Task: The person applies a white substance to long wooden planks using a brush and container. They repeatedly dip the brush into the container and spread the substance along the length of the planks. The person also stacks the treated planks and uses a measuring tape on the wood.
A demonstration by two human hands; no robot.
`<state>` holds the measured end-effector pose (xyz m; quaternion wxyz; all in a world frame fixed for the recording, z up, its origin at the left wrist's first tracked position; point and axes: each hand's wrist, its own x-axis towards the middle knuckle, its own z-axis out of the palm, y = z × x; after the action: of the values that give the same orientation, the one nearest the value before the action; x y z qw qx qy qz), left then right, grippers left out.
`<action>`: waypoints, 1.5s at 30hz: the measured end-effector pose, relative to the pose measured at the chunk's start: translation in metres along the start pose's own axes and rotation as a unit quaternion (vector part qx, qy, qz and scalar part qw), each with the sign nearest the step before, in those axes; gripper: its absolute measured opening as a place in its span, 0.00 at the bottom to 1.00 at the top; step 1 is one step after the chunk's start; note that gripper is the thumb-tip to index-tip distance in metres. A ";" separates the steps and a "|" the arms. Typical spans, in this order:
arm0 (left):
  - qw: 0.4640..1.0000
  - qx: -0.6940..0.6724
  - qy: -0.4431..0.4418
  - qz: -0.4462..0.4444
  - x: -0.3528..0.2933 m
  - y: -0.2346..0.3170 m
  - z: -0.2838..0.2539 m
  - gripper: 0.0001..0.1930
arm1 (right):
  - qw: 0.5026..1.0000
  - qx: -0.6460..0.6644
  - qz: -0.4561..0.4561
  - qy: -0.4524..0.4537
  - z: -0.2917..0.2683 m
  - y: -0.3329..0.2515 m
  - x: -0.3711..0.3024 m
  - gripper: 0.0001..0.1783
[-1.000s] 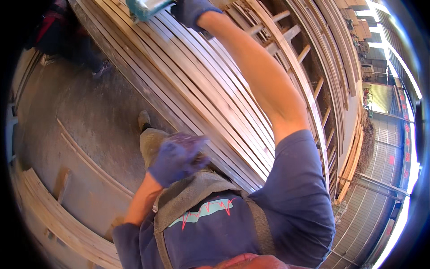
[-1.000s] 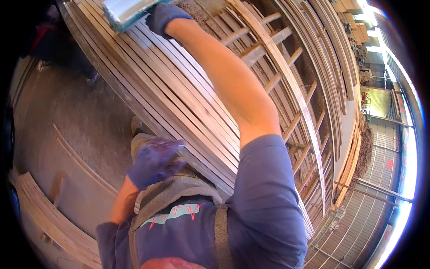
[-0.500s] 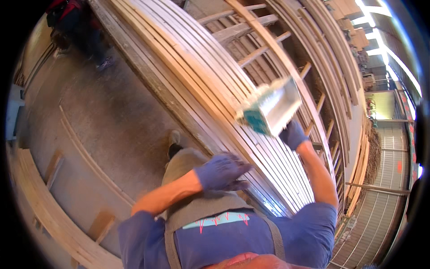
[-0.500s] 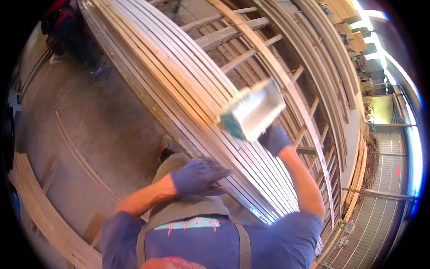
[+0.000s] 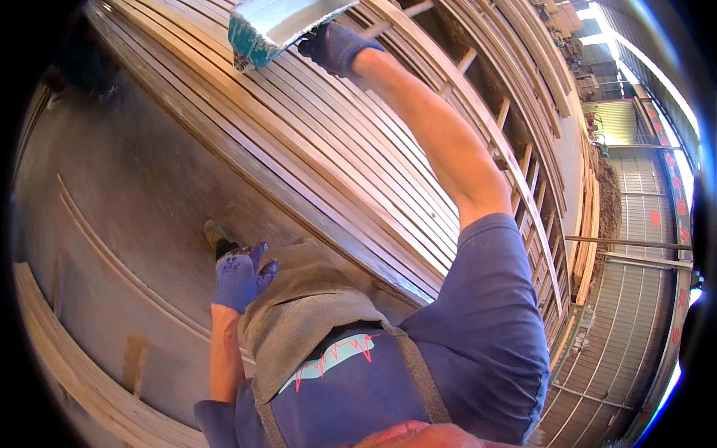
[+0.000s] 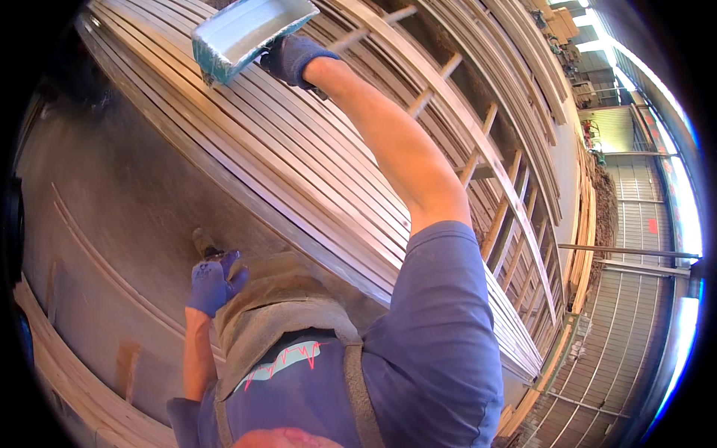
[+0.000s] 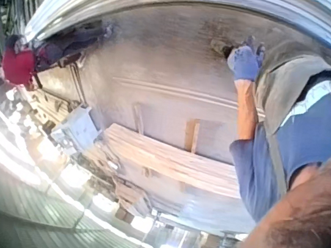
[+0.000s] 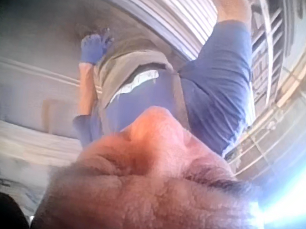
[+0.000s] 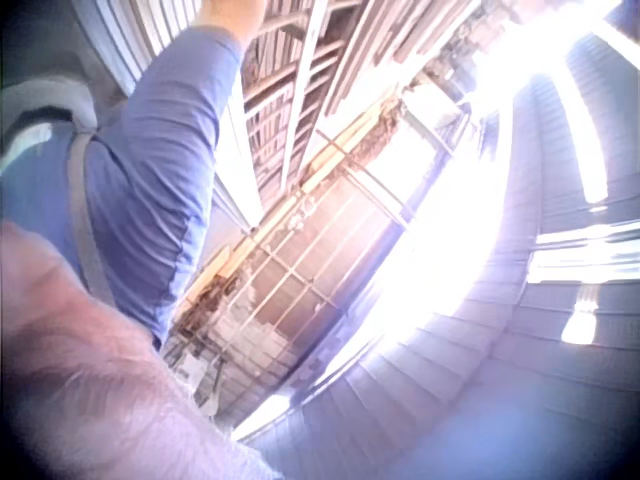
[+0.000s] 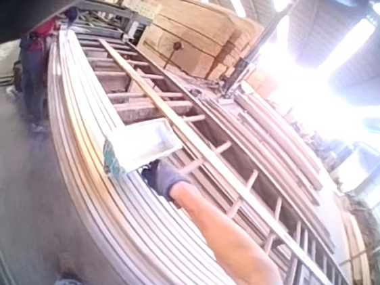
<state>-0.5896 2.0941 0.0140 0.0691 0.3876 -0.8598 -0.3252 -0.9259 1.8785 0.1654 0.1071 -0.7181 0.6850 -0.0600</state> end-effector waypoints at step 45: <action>0.601 -0.611 0.067 -0.510 -0.677 0.607 0.934 0.16 | 0.997 -0.014 0.061 -0.035 -0.047 0.572 -1.520 0.20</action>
<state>-0.8467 3.3442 -0.2517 0.1696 0.6514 -0.1160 -0.7304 -1.5745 3.3682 0.1683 0.1242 -0.6782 0.7241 -0.0188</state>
